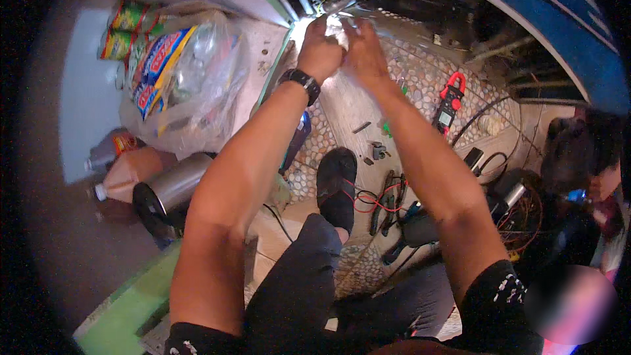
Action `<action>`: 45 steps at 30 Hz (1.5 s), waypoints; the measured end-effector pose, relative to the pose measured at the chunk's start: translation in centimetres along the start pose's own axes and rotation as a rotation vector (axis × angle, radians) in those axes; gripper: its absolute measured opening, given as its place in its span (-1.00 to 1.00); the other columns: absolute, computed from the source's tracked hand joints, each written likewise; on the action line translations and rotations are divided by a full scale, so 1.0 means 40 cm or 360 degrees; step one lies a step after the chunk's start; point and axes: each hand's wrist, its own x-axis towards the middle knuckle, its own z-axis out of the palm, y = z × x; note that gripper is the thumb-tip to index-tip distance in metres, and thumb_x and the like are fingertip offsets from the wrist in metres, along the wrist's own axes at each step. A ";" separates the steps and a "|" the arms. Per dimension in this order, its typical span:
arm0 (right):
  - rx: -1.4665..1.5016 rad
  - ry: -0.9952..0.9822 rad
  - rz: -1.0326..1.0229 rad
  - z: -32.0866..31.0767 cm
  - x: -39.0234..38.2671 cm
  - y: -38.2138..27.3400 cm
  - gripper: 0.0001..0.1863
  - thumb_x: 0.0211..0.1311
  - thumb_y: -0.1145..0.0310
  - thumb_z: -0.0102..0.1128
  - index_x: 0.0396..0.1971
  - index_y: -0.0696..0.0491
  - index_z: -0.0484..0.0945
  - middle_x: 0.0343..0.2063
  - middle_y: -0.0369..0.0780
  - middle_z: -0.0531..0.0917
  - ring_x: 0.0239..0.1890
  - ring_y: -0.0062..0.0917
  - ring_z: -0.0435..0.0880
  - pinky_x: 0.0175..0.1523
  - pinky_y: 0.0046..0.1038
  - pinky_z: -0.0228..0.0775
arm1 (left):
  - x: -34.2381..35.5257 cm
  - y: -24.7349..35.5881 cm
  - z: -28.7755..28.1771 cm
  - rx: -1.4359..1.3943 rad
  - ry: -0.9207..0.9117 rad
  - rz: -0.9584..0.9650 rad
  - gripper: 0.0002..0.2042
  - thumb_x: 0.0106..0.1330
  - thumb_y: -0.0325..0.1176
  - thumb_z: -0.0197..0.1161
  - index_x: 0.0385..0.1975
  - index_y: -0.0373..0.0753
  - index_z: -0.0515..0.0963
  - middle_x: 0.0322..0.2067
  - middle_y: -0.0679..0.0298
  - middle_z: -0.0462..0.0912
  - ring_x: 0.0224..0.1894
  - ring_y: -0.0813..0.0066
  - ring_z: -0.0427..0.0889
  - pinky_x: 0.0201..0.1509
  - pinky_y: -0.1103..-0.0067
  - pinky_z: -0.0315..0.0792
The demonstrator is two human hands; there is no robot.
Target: The person is repairing a cooling unit by manipulating electrical wires, a capacitor, and internal motor components with their hands and pliers while using a multimeter to check the circuit.
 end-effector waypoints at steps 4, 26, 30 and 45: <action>0.0470 0.0074 0.0229 -0.070 -0.170 -0.116 -0.48 0.09 0.44 0.26 0.12 0.17 0.48 0.15 0.04 0.38 0.23 -0.03 0.37 0.32 -0.18 0.25 | -0.028 -0.028 -0.013 -0.0085 0.0052 -0.0054 -0.42 0.24 -0.43 0.00 0.32 -0.38 0.22 0.24 -0.20 0.32 0.29 -0.12 0.32 0.38 0.26 0.22; 0.0491 -0.0255 0.0677 -0.263 -0.623 -0.046 -0.63 0.16 0.48 0.23 0.01 0.10 0.56 0.07 -0.08 0.46 0.16 -0.13 0.47 0.24 -0.28 0.35 | 0.269 -0.056 0.059 0.0445 0.0314 0.0487 -0.52 0.14 -0.49 0.11 0.13 -0.35 0.40 0.03 -0.16 0.54 0.09 -0.13 0.50 0.22 0.22 0.39; 0.0442 -0.0266 0.0636 -0.288 -0.594 -0.021 -0.64 0.16 0.53 0.21 -0.01 0.15 0.55 0.05 -0.04 0.46 0.12 -0.11 0.50 0.22 -0.27 0.37 | 0.273 -0.030 0.121 0.0015 0.0426 0.0141 -0.41 0.08 -0.48 0.19 0.21 -0.32 0.33 -0.02 -0.15 0.58 0.04 -0.17 0.55 0.16 0.20 0.44; 0.0380 -0.0262 0.0522 -0.264 -0.540 -0.008 -0.64 0.15 0.50 0.23 -0.02 0.14 0.54 0.03 -0.03 0.48 0.13 -0.12 0.47 0.24 -0.24 0.33 | 0.260 0.056 0.048 -0.0168 0.0305 0.0271 -0.53 0.16 -0.49 0.07 0.15 -0.24 0.42 0.09 -0.10 0.53 0.14 -0.14 0.49 0.24 0.25 0.41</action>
